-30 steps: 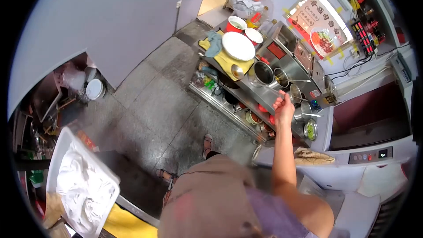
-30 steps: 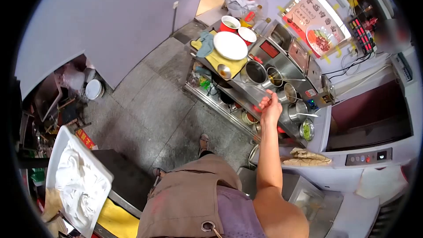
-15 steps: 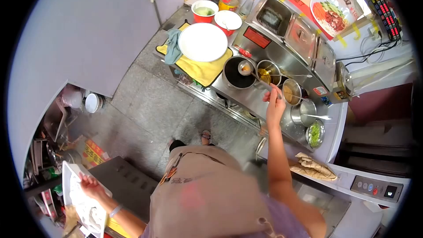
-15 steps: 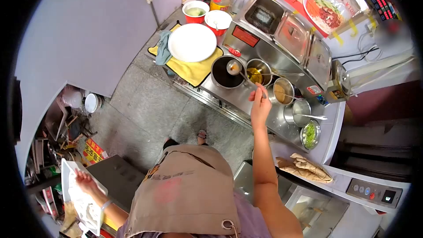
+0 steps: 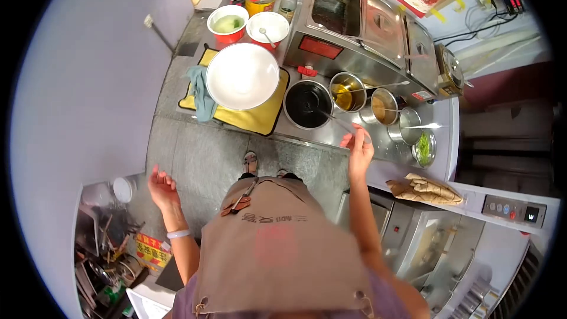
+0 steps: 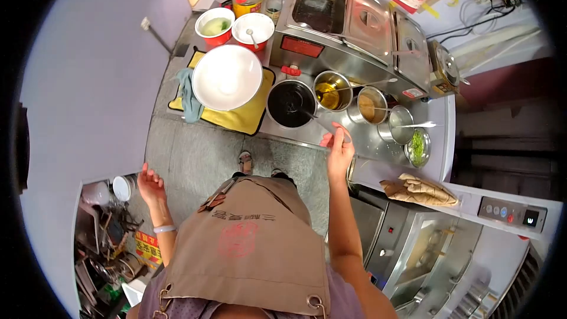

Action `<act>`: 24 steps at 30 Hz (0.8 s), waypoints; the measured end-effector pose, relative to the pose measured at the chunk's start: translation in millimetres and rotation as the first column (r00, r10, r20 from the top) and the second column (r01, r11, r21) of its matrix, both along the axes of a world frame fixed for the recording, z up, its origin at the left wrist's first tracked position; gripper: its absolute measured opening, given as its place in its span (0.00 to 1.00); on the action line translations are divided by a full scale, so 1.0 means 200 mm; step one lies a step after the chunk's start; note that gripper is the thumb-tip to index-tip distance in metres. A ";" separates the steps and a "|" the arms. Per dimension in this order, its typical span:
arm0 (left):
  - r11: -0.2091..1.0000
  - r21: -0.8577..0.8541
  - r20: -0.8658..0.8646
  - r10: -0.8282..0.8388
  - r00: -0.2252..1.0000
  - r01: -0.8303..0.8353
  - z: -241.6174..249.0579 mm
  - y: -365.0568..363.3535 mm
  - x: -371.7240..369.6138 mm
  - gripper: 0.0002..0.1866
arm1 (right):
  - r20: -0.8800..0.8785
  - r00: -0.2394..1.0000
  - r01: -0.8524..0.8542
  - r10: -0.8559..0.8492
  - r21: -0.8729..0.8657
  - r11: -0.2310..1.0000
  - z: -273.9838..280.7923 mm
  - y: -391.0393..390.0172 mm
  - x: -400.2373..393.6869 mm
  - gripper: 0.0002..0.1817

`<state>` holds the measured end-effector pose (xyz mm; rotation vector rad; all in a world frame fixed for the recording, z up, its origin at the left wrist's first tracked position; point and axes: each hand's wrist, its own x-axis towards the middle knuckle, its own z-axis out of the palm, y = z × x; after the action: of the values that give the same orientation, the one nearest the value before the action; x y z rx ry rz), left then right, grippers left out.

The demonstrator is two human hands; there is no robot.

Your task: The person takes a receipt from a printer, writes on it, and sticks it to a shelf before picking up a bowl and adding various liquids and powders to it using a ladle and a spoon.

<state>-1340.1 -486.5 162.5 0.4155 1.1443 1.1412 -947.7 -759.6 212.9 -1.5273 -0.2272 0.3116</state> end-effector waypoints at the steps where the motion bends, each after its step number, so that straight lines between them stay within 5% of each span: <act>1: 0.998 0.012 0.013 -0.061 0.998 0.061 -0.01 0.05 0.06 0.18 | -0.038 0.998 0.046 -0.045 0.013 0.999 0.00 -0.01 -0.01 0.17; 5: 0.940 0.007 0.042 -0.341 0.939 0.341 -0.03 0.21 0.32 0.18 | -0.108 0.984 0.144 -0.139 0.040 0.989 0.05 -0.02 -0.03 0.17; 8: 0.760 -0.033 -0.034 -0.650 0.760 0.649 0.01 0.20 0.57 0.23 | -0.122 0.981 0.154 -0.151 0.017 0.988 0.09 -0.04 -0.03 0.17; 11: 0.615 -0.038 0.106 -0.781 0.615 0.787 -0.10 0.14 0.81 0.27 | -0.139 0.979 0.149 -0.147 0.009 0.989 0.11 -0.05 0.00 0.18; 16: 0.635 0.075 0.203 -0.765 0.612 0.769 -0.18 0.16 1.07 0.27 | -0.161 0.979 0.135 -0.128 0.033 0.990 0.14 -0.09 0.04 0.18; 18: 0.684 0.062 0.400 -0.684 0.610 0.727 -0.23 0.20 1.11 0.26 | -0.164 0.979 0.127 -0.122 0.023 0.992 0.16 -0.09 0.06 0.18; 24: 0.731 0.022 0.329 -0.649 0.686 0.682 -0.17 0.15 1.13 0.28 | -0.153 0.984 0.099 -0.094 0.024 0.995 0.26 -0.09 0.11 0.19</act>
<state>-1114.3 -457.1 127.8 0.4958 0.6599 0.4651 -926.3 -777.1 264.0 -1.4708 -0.0378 0.3439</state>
